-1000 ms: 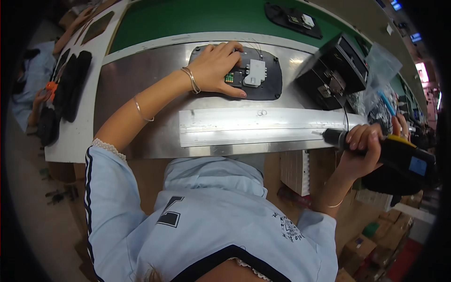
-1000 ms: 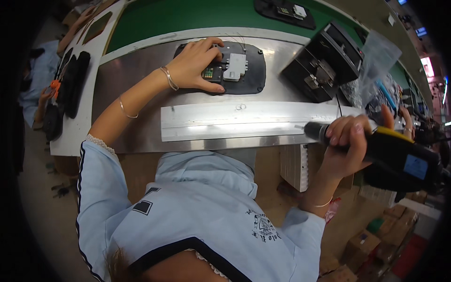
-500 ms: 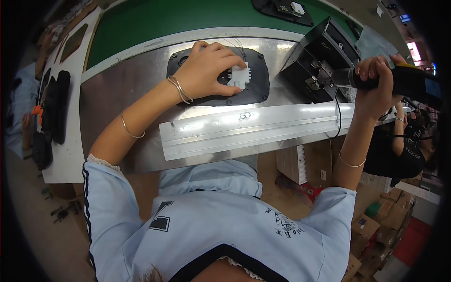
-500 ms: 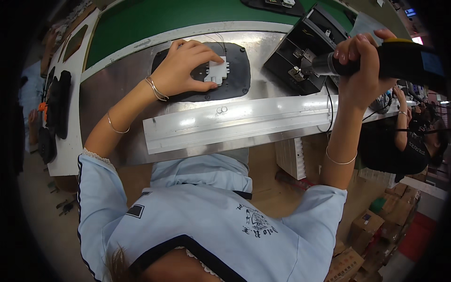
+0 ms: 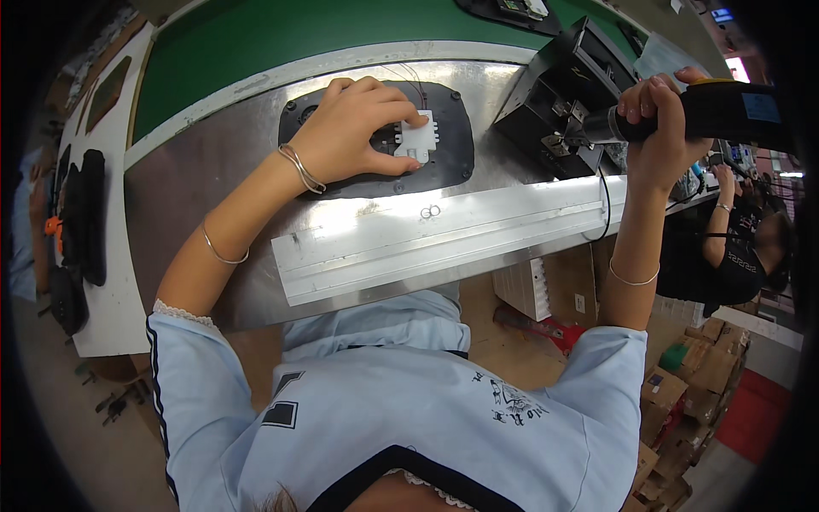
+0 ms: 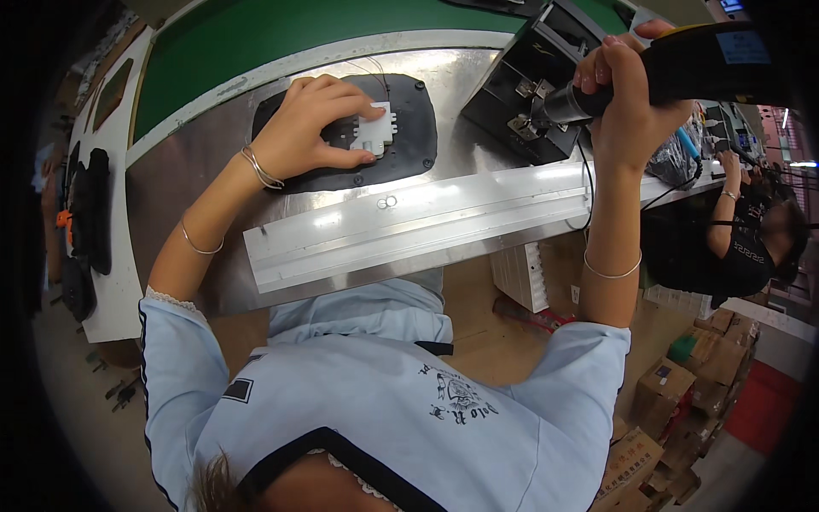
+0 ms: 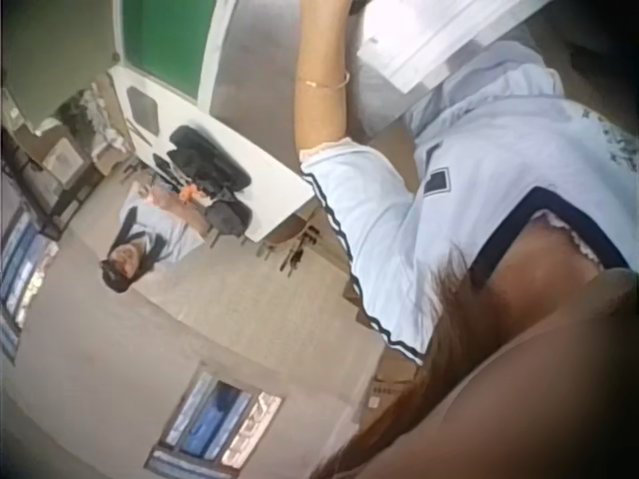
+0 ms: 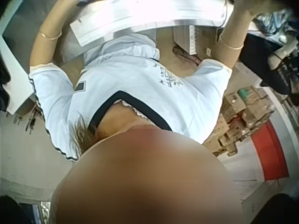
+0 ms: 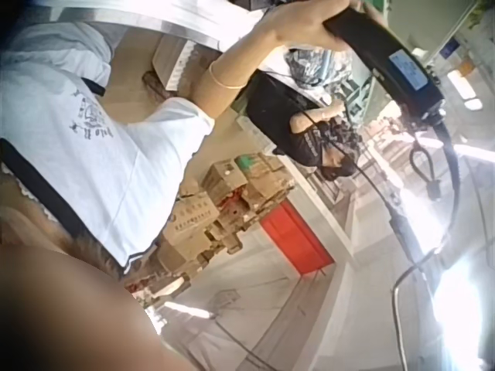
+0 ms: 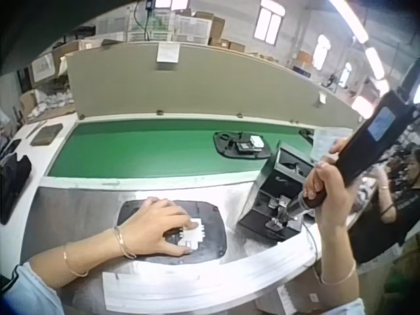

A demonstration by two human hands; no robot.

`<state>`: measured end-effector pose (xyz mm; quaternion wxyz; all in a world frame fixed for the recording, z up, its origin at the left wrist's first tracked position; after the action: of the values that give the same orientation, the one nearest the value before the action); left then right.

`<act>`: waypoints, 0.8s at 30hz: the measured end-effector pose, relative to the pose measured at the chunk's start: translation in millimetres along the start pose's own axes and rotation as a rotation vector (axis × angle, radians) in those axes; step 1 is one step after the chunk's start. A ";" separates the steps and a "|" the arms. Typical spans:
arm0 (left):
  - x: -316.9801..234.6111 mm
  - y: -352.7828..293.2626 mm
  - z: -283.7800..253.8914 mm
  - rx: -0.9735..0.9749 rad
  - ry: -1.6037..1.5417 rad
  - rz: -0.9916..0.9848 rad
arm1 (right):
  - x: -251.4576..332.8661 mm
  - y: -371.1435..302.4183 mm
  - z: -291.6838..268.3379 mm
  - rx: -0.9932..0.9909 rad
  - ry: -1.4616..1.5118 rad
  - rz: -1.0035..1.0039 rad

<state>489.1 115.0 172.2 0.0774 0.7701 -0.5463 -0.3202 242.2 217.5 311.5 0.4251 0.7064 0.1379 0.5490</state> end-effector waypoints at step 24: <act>31.5 35.7 30.4 -0.040 -0.072 -0.074 | -69.1 -2.4 100.4 0.159 0.182 0.208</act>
<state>449.5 80.0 152.2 0.0613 0.7760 -0.5134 -0.3611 307.6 128.1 260.6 0.2945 0.6956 0.1451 0.6390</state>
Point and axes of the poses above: each hand's wrist, its own y-axis towards the middle knuckle, its own z-axis out of the palm, x = y × z, the point moved 5 cm from there along y, towards the middle knuckle, and after that the axes turned 4 degrees about -y, right-handed, at the moved point
